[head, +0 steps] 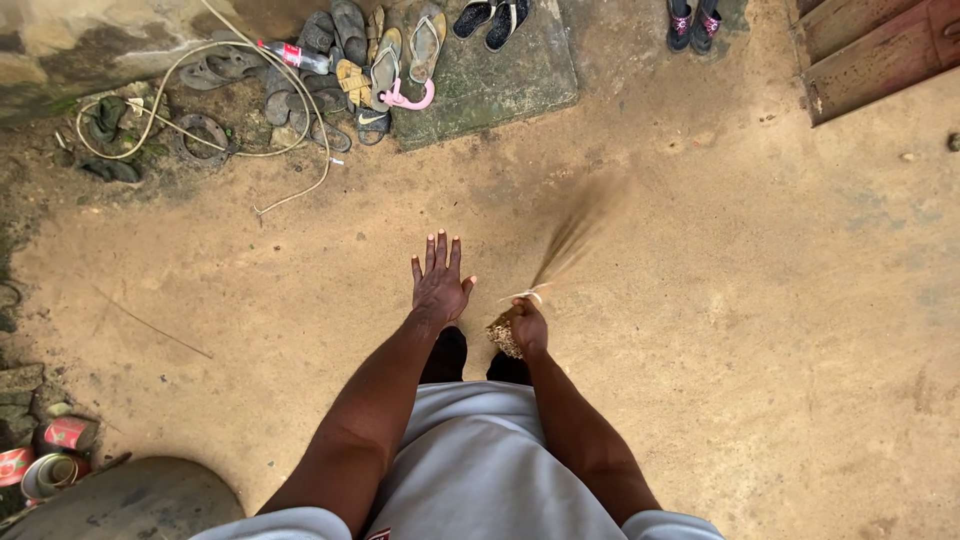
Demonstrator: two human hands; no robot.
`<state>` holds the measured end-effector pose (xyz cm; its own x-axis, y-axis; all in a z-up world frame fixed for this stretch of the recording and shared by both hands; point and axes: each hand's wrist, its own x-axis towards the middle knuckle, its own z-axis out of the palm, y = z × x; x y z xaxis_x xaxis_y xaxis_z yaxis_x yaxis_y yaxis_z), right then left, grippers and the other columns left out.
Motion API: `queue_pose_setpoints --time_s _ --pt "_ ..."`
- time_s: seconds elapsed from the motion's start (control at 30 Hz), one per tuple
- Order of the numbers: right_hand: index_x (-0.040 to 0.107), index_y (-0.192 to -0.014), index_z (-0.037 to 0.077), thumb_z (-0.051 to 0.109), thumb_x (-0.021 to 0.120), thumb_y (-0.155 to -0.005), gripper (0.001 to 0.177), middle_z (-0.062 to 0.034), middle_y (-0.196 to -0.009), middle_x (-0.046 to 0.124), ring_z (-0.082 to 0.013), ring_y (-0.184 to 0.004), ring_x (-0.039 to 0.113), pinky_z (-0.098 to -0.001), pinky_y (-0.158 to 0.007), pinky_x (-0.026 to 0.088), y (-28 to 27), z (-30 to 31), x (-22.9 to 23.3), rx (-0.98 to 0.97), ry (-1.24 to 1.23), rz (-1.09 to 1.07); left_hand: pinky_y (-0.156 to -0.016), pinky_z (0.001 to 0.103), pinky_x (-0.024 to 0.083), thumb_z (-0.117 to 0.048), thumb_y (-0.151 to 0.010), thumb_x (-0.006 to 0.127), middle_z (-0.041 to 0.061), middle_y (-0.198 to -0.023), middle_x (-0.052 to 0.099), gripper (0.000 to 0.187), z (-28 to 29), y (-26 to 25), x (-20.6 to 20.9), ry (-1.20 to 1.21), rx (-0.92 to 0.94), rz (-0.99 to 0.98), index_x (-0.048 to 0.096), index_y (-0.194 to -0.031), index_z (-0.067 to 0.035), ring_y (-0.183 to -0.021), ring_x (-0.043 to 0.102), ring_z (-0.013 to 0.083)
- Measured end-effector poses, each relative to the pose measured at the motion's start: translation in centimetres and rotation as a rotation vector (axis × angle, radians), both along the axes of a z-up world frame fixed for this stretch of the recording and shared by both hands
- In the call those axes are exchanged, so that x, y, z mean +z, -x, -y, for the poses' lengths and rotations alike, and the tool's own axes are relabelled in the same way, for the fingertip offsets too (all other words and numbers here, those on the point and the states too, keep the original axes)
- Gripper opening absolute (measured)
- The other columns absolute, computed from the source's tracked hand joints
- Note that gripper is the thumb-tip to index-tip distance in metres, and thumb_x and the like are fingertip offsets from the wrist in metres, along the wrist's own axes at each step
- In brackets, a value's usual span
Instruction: The person sweeps a dirt yard using a handheld broom, moving around a tire and a pink container. They continue sweeping across the ground toward a pile of debris and discarded bottles near a wall.
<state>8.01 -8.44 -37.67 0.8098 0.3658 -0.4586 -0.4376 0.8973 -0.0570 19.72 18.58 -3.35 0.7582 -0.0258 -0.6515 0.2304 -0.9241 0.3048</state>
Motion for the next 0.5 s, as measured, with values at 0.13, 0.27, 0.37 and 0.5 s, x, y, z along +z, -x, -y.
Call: queue_pose_setpoints --time_s 0.13,0.27,0.37,0.5 --pt "0.055 -0.121 -0.006 0.005 0.051 -0.105 0.021 -0.0107 -0.098 0.059 -0.0183 -0.085 0.054 -0.0279 -0.083 0.046 -3.6 -7.2 10.7 0.23 0.387 -0.027 -0.127 0.063 0.001 -0.053 -0.104 0.045 0.014 -0.173 -0.014 0.088 -0.9 -0.9 -0.3 0.013 -0.014 0.0 -0.004 -0.166 -0.014 -0.16 -0.013 0.0339" --pt "0.053 -0.138 0.009 0.012 0.062 -0.098 0.041 -0.0036 -0.117 0.069 -0.0148 -0.105 0.064 -0.0296 -0.098 0.049 -7.6 -14.0 24.8 1.123 1.199 0.134 -0.125 0.063 0.001 -0.05 -0.103 0.049 0.016 -0.173 -0.016 0.091 -2.1 -1.3 -1.8 -0.008 -0.042 0.025 -0.005 -0.166 -0.013 -0.159 -0.014 0.0347" --pt "0.068 -0.125 0.003 0.014 0.063 -0.098 0.029 -0.0134 -0.12 0.071 -0.022 -0.112 0.064 -0.0345 -0.103 0.047 -6.4 -14.9 19.4 1.271 1.081 0.411 -0.126 0.063 0.001 -0.053 -0.102 0.049 0.014 -0.173 -0.015 0.092 -2.8 -1.2 -0.9 0.024 0.01 0.045 -0.005 -0.166 -0.014 -0.16 -0.013 0.0318" --pt "0.073 -0.119 -0.001 0.011 0.064 -0.099 0.025 -0.0166 -0.121 0.071 -0.0274 -0.111 0.066 -0.041 -0.103 0.053 -3.7 -13.8 13.7 1.096 0.821 0.498 -0.126 0.063 0.001 -0.054 -0.103 0.047 0.014 -0.173 -0.013 0.09 -3.9 -1.0 -1.1 -0.002 -0.016 0.061 -0.004 -0.166 -0.013 -0.16 -0.013 0.0319"
